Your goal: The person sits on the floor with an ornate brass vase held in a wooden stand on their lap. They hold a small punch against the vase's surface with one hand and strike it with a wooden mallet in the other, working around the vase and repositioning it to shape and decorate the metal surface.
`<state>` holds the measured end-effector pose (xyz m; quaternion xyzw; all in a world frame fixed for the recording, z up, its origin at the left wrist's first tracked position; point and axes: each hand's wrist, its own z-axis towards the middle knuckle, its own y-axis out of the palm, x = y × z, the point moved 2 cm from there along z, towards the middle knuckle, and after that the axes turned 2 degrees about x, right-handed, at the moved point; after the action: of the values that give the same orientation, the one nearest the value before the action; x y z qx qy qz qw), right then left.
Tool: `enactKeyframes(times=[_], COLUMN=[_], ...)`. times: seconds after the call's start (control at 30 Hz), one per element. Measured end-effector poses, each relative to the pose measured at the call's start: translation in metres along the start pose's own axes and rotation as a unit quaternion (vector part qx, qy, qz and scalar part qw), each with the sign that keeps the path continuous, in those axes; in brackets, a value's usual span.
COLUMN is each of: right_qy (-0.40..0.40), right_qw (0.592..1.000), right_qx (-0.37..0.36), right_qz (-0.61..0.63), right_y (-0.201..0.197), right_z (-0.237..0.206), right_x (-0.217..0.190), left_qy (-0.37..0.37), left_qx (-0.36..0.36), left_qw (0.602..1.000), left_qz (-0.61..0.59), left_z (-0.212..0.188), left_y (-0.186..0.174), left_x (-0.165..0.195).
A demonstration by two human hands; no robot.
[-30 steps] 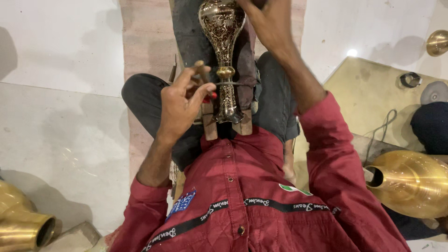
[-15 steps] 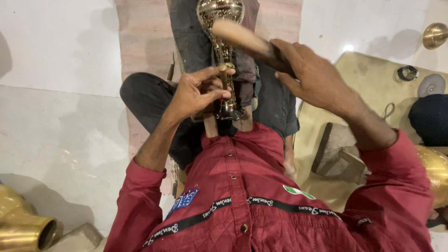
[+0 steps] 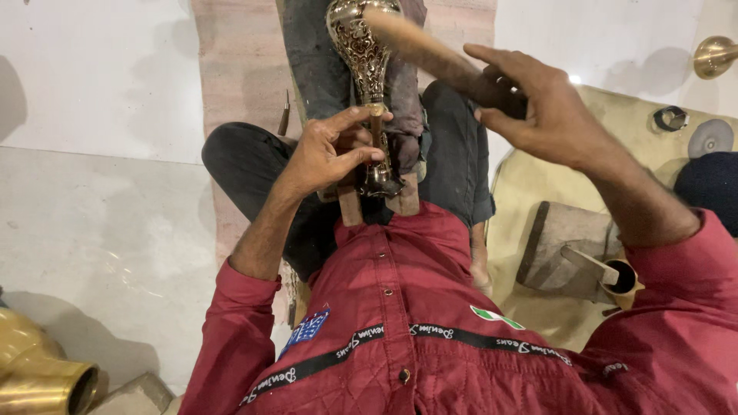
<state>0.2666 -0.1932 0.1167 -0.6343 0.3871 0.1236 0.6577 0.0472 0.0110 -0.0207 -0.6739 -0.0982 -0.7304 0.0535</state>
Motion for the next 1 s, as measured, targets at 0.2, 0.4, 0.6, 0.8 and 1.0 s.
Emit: enactKeyframes(times=[0.2,0.4,0.6,0.8,1.0], right_qy=[-0.117,-0.144,-0.061,-0.04,0.087], right_qw=[0.945,0.953,0.995,0.998,0.995], right_qx=[0.001,0.006,0.016,0.036,0.036], right_qz=[-0.306,-0.268,-0.077,-0.023,-0.013], right_y=[-0.007,-0.005,-0.006,-0.004,0.001], right_z=[-0.001,0.001,-0.001,-0.002,-0.005], right_x=[-0.01,-0.01,-0.012,-0.016,-0.012], left_qy=[0.002,0.019,0.054,0.044,0.031], left_qx=[0.009,0.007,-0.022,-0.033,-0.046], left_qw=[1.0,0.998,0.997,0.996,0.998], left_qz=[-0.011,0.064,-0.051,-0.065,-0.034], left_z=[0.001,0.005,0.007,0.009,0.007], left_y=[-0.003,-0.006,-0.006,-0.008,-0.012], left_x=[-0.01,-0.016,-0.012,-0.016,-0.021])
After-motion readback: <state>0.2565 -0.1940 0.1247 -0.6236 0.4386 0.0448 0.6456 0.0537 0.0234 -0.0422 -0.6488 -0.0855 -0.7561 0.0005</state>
